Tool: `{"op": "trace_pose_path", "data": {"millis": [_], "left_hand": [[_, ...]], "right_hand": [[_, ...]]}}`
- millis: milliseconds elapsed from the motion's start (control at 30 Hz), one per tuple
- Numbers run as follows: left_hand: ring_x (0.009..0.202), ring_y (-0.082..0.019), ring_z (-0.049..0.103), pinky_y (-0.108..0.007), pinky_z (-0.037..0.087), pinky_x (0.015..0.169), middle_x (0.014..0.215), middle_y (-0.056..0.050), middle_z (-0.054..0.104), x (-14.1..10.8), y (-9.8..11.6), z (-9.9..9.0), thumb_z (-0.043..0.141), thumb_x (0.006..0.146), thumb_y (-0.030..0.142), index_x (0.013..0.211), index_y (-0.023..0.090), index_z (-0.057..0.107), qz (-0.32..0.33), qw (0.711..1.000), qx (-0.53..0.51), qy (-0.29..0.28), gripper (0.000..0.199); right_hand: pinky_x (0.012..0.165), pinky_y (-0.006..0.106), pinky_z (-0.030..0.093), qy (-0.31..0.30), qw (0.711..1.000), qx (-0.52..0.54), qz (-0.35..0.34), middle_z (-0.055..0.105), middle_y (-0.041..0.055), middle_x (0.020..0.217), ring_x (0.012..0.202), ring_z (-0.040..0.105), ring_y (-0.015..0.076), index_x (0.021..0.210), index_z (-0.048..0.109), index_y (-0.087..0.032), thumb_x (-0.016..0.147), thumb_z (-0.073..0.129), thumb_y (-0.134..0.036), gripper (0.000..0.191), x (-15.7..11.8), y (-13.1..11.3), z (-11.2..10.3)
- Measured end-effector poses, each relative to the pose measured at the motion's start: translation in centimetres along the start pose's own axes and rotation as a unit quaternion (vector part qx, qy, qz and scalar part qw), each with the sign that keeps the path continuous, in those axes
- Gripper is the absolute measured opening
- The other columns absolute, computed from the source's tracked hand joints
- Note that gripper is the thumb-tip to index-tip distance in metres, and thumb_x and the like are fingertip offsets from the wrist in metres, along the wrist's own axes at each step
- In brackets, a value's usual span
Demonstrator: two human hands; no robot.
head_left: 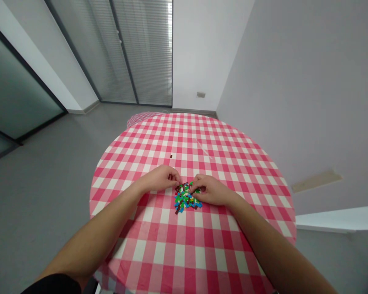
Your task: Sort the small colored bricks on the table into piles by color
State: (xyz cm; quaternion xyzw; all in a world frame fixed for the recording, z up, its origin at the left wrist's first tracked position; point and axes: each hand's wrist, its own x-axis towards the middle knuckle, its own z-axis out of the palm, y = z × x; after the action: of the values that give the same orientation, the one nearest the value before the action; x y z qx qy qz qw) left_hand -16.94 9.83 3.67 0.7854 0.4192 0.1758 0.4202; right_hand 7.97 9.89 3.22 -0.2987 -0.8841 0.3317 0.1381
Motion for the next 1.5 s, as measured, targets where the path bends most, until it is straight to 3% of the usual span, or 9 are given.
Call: {"op": "trace_pose_path", "data": {"millis": [100,267,500,933,1067,1200,1367,1500], "left_hand": [[0.065,-0.015,0.061,-0.025,0.043,0.059,0.074,-0.003,0.071,-0.5,-0.3,-0.3,0.059,0.077,0.019,0.083,0.019,0.073,0.010,0.999,0.018,-0.028,0.016],[0.063,-0.014,0.057,-0.025,0.040,0.058,0.072,-0.002,0.068,-0.5,-0.6,-0.3,0.062,0.076,0.020,0.088,0.022,0.076,0.045,0.998,0.031,-0.034,0.019],[0.069,-0.016,0.058,-0.027,0.042,0.065,0.079,-0.003,0.068,-0.2,-0.7,-0.2,0.065,0.077,0.022,0.087,0.025,0.077,0.065,0.996,0.051,-0.032,0.015],[0.069,-0.015,0.058,-0.026,0.042,0.063,0.078,-0.003,0.065,-0.1,0.0,0.3,0.065,0.077,0.022,0.087,0.024,0.077,0.076,0.993,0.084,-0.046,0.016],[0.072,-0.016,0.060,-0.027,0.044,0.067,0.079,-0.003,0.067,0.0,0.1,0.4,0.064,0.077,0.018,0.083,0.023,0.076,0.081,0.995,0.043,-0.043,0.015],[0.076,-0.017,0.063,-0.030,0.048,0.072,0.083,-0.005,0.071,0.1,0.0,0.9,0.062,0.081,0.022,0.084,0.021,0.074,0.065,0.997,-0.042,0.001,0.013],[0.072,-0.017,0.066,-0.031,0.051,0.070,0.081,-0.007,0.073,0.9,0.2,2.6,0.067,0.080,0.031,0.087,0.017,0.072,0.008,0.975,-0.207,0.084,0.016],[0.068,-0.016,0.065,-0.030,0.052,0.067,0.076,-0.007,0.072,1.4,0.4,3.5,0.074,0.074,0.032,0.081,0.015,0.070,-0.008,0.952,-0.282,0.123,0.019]], "right_hand": [[0.062,0.027,0.042,0.013,1.000,0.012,-0.007,0.062,0.0030,0.078,0.070,0.057,0.0152,0.082,0.075,-0.022,0.082,0.065,-0.020,0.011,-0.1,0.2,0.0],[0.062,0.027,0.044,0.054,0.996,0.061,0.026,0.065,0.0036,0.077,0.069,0.059,0.0147,0.081,0.073,-0.020,0.089,0.061,-0.031,0.018,-0.1,0.8,0.1],[0.065,0.027,0.046,0.066,0.995,0.065,0.039,0.069,0.0043,0.081,0.072,0.062,0.0151,0.089,0.075,-0.020,0.089,0.061,-0.032,0.019,-0.1,1.6,0.3],[0.067,0.029,0.048,0.073,0.994,0.071,0.048,0.071,0.0046,0.083,0.074,0.063,0.0160,0.092,0.076,-0.021,0.087,0.062,-0.029,0.017,0.0,2.0,0.5],[0.067,0.029,0.049,0.075,0.993,0.077,0.055,0.071,0.0049,0.084,0.073,0.063,0.0156,0.093,0.076,-0.022,0.087,0.061,-0.029,0.017,0.0,2.1,0.5],[0.066,0.029,0.050,0.086,0.990,0.094,0.055,0.072,0.0056,0.083,0.072,0.064,0.0159,0.091,0.075,-0.020,0.087,0.061,-0.029,0.018,0.1,1.9,0.6],[0.066,0.030,0.050,0.183,0.979,0.065,0.060,0.074,0.0070,0.085,0.073,0.066,0.0184,0.092,0.075,-0.020,0.087,0.059,-0.030,0.020,0.3,1.5,0.5],[0.061,0.029,0.047,0.246,0.968,0.019,0.051,0.073,0.0071,0.079,0.066,0.063,0.0176,0.091,0.075,-0.020,0.086,0.060,-0.034,0.021,0.2,1.1,0.5]]}}
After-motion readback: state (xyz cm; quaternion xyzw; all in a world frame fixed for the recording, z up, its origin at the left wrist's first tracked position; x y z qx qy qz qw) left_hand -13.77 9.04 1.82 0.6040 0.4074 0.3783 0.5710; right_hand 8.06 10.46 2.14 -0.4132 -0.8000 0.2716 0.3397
